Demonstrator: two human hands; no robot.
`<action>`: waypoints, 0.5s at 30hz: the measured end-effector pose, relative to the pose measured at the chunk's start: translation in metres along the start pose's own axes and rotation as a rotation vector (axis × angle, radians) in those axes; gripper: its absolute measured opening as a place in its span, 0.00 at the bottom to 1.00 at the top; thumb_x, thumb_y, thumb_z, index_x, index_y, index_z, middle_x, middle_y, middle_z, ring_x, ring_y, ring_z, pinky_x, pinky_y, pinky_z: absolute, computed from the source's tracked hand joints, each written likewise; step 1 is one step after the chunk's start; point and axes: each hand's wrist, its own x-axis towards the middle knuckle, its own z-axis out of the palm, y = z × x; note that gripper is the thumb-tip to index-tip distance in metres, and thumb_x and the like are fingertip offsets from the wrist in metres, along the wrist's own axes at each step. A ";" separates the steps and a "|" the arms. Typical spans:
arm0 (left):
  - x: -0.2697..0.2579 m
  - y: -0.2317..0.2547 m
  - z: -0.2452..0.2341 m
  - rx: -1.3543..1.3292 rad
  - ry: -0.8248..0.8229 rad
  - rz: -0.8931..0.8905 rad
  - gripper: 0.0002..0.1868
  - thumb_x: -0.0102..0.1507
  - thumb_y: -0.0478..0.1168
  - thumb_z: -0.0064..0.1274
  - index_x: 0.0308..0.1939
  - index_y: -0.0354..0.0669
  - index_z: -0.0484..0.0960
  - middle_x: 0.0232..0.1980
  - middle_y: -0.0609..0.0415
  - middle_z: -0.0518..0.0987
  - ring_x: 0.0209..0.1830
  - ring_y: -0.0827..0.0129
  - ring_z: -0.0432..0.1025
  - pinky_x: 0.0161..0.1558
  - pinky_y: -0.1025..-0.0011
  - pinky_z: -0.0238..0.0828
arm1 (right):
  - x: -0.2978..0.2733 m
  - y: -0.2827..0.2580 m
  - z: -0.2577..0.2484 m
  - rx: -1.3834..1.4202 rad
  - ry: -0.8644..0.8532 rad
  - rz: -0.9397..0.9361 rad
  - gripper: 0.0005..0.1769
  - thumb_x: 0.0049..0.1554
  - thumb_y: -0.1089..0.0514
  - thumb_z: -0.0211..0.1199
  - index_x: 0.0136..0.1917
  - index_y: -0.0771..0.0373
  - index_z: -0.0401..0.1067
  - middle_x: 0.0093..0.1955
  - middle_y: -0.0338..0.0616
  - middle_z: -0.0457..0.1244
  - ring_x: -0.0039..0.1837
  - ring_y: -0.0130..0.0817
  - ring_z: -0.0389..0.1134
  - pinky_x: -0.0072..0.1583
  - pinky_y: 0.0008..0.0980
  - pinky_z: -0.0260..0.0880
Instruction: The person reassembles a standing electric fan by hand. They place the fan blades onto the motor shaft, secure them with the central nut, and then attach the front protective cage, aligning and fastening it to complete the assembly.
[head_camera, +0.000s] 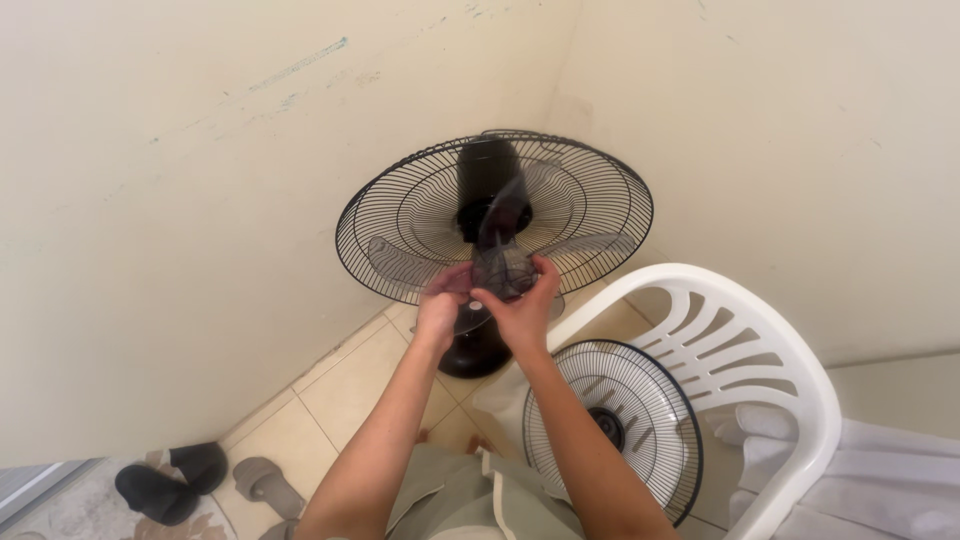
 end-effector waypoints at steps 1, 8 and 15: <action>0.001 0.000 -0.001 0.001 -0.012 0.002 0.32 0.52 0.20 0.39 0.60 0.33 0.78 0.59 0.45 0.82 0.62 0.60 0.74 0.62 0.70 0.68 | -0.002 0.002 0.000 0.057 -0.018 0.039 0.59 0.39 0.54 0.85 0.71 0.70 0.49 0.69 0.55 0.49 0.68 0.46 0.58 0.65 0.39 0.68; 0.022 0.007 -0.006 0.064 -0.023 0.030 0.31 0.49 0.19 0.38 0.55 0.31 0.81 0.54 0.45 0.83 0.54 0.59 0.77 0.56 0.67 0.73 | -0.012 0.014 0.007 0.300 -0.005 0.171 0.49 0.47 0.65 0.78 0.70 0.66 0.47 0.69 0.53 0.49 0.63 0.41 0.65 0.59 0.35 0.77; 0.023 0.035 0.007 0.269 -0.125 0.167 0.33 0.48 0.18 0.33 0.51 0.34 0.84 0.51 0.47 0.85 0.53 0.62 0.78 0.56 0.69 0.73 | -0.021 0.031 0.017 0.560 0.050 0.168 0.43 0.55 0.70 0.68 0.73 0.65 0.43 0.71 0.55 0.47 0.65 0.43 0.64 0.61 0.34 0.73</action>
